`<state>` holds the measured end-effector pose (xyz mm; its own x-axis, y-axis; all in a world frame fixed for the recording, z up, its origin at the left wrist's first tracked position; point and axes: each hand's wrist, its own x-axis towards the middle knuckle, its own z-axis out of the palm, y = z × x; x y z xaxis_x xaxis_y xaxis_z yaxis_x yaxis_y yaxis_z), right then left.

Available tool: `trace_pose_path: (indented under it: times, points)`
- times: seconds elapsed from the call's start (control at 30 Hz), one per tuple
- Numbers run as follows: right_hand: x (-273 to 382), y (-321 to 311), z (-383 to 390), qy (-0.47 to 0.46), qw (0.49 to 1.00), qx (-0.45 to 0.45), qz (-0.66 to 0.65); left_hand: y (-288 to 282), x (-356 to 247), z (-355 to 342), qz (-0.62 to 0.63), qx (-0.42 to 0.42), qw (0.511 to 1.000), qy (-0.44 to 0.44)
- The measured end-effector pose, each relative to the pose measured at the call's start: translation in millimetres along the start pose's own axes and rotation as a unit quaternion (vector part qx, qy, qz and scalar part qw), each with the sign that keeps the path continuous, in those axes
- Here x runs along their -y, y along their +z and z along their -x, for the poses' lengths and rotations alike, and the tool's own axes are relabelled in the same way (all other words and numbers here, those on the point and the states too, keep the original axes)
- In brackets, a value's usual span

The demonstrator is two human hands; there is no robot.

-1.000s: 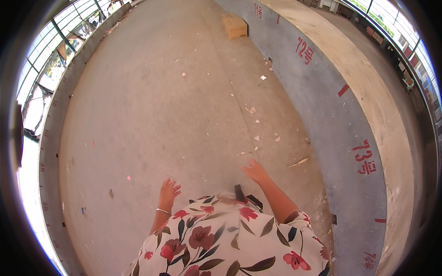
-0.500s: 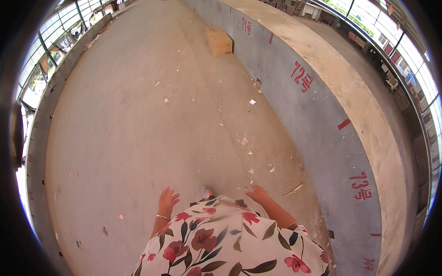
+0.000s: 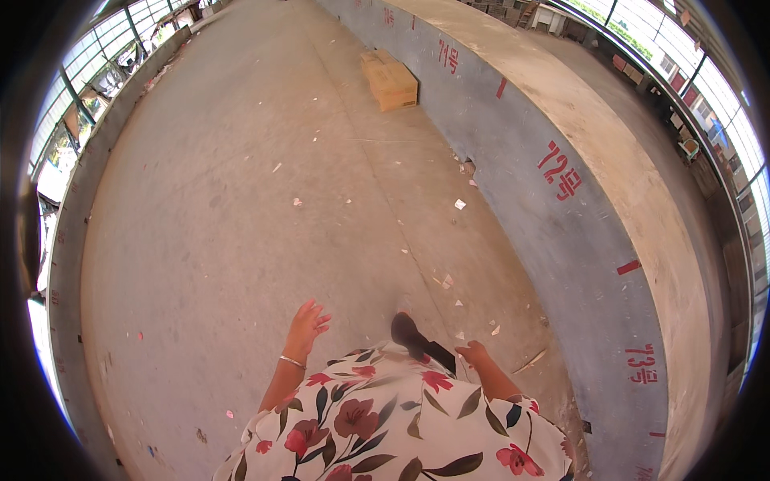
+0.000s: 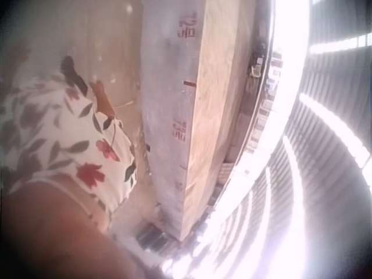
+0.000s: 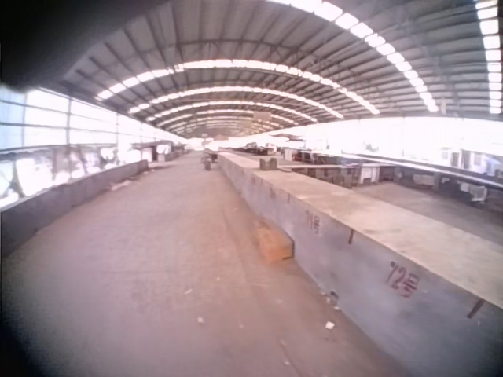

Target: The person picks up a cardboard box, walks across the facility, and places it onto a large stack of similar boxes alongside another person.

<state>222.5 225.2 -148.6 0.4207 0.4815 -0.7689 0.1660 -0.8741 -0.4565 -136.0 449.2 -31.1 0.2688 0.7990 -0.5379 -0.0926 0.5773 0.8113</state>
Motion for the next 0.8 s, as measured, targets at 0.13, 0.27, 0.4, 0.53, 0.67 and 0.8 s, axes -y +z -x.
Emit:
trace_pose_path:
  times: [0.13,0.27,0.4,0.53,0.67,0.8]
  points:
    - [33,-19,-64,0.057,0.995,0.06,-0.058,-25,-19,-18,0.046,-0.066,0.997,-0.006]
    - [114,-34,-107,0.019,0.986,0.075,-0.151,-57,-43,-36,0.126,-0.146,0.981,0.01]
    - [240,-39,-147,-0.057,0.946,0.139,-0.287,-64,-68,-64,0.146,-0.199,0.969,0.003]
    - [368,-35,-147,-0.106,0.894,0.244,-0.36,-37,-95,-107,0.135,-0.187,0.973,0.013]
    - [453,-11,-134,-0.172,0.879,0.341,-0.285,-34,-115,-142,0.127,-0.166,0.978,-0.006]
    - [477,5,-159,-0.151,0.892,0.363,-0.225,-49,-143,-188,0.13,-0.193,0.972,-0.033]
